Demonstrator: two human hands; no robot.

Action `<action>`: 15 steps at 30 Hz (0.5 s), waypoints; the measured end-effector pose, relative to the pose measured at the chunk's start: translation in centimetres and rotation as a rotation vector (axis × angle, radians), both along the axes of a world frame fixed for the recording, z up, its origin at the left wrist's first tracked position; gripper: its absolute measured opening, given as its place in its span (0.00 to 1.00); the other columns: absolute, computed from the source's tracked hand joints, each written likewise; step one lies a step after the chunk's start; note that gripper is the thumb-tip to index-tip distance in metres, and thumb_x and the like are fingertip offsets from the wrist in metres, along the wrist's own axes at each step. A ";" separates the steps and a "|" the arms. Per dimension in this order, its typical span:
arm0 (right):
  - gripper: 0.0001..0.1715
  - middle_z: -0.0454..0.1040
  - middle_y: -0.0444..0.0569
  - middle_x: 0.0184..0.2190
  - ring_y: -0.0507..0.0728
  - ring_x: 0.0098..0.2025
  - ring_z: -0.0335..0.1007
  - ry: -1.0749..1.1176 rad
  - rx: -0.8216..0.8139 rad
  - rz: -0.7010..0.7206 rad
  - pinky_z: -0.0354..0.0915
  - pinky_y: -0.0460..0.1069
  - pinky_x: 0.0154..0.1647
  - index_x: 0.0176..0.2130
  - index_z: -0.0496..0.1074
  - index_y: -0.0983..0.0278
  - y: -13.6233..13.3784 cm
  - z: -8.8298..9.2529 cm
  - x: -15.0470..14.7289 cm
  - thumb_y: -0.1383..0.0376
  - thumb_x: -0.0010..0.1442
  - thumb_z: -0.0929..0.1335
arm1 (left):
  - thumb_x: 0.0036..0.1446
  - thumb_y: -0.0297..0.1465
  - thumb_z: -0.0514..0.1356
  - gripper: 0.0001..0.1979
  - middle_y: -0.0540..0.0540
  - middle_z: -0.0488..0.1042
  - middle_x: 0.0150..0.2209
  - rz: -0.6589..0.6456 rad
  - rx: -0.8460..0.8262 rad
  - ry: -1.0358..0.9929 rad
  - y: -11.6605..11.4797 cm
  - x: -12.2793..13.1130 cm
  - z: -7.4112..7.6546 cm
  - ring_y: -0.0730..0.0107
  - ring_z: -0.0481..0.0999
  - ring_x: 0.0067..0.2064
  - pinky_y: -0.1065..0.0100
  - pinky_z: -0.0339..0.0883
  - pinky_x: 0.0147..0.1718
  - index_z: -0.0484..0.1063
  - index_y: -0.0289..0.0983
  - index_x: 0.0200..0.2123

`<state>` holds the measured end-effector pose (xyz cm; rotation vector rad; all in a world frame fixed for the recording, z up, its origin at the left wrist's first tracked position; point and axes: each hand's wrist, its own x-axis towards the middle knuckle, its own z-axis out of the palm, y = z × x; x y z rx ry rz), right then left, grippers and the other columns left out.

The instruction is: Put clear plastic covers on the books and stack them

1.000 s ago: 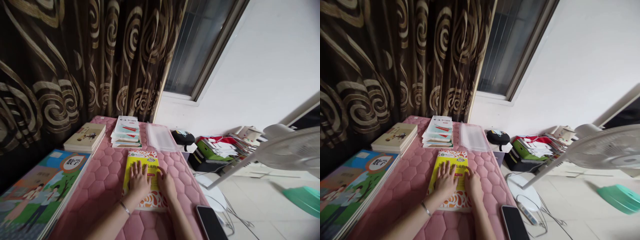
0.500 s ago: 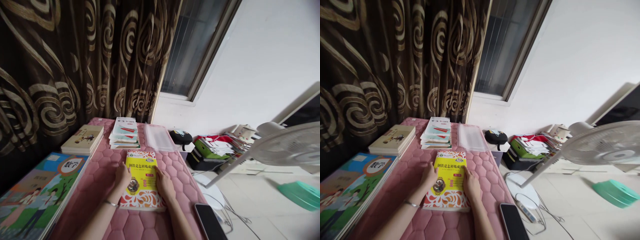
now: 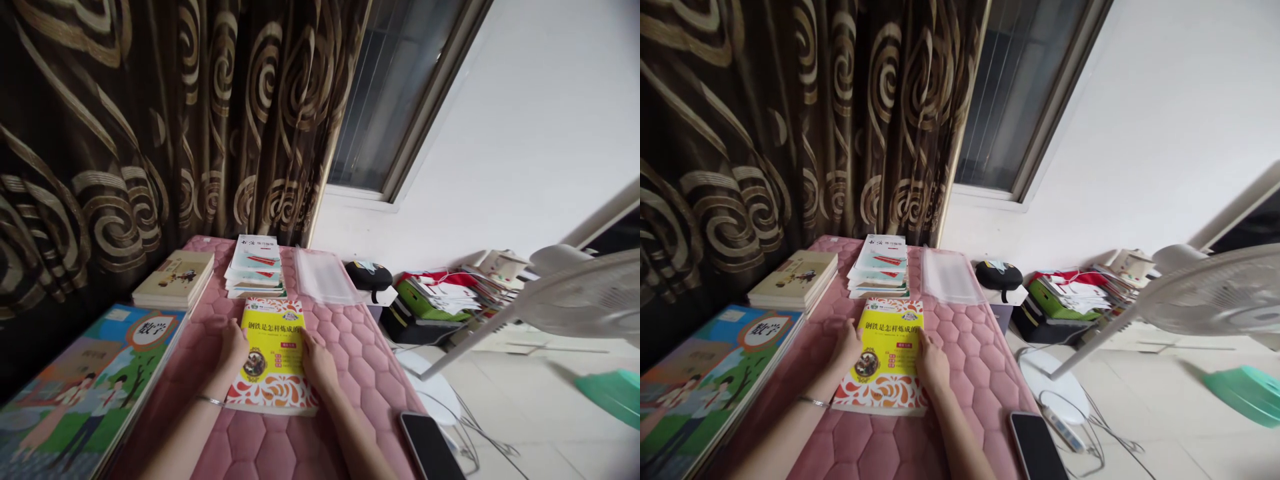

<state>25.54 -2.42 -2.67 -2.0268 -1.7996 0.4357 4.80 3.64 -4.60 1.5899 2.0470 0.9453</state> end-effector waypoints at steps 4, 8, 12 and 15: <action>0.30 0.73 0.53 0.57 0.57 0.50 0.75 0.010 -0.018 0.003 0.68 0.49 0.48 0.64 0.64 0.60 0.4 -0.3 -0.6 0.70 0.66 0.54 | 0.62 0.22 0.50 0.16 0.28 0.72 0.47 0.001 -0.014 0.130 -0.4 -0.4 -0.1 0.55 0.74 0.51 0.62 0.68 0.47 0.65 0.24 0.52; 0.30 0.71 0.53 0.59 0.57 0.52 0.74 0.059 -0.008 0.003 0.67 0.48 0.50 0.64 0.63 0.62 0.2 -0.5 -0.5 0.70 0.67 0.54 | 0.61 0.19 0.47 0.20 0.28 0.68 0.56 -0.026 0.008 0.245 -1.0 -0.2 0.4 0.49 0.69 0.57 0.49 0.64 0.54 0.68 0.28 0.53; 0.30 0.72 0.50 0.58 0.57 0.53 0.74 0.074 -0.004 -0.025 0.67 0.47 0.51 0.65 0.63 0.60 0.1 -0.7 -0.6 0.69 0.67 0.54 | 0.62 0.19 0.43 0.26 0.31 0.63 0.63 -0.152 0.069 0.493 -1.4 1.2 1.3 0.45 0.65 0.62 0.31 0.48 0.60 0.69 0.35 0.57; 0.31 0.72 0.51 0.58 0.57 0.52 0.75 0.073 -0.008 -0.035 0.67 0.48 0.50 0.65 0.62 0.59 0.2 -1.0 -0.7 0.69 0.67 0.54 | 0.61 0.19 0.44 0.27 0.36 0.63 0.65 -0.419 0.105 0.596 -1.8 4.0 1.3 0.51 0.60 0.66 0.43 0.50 0.64 0.66 0.34 0.61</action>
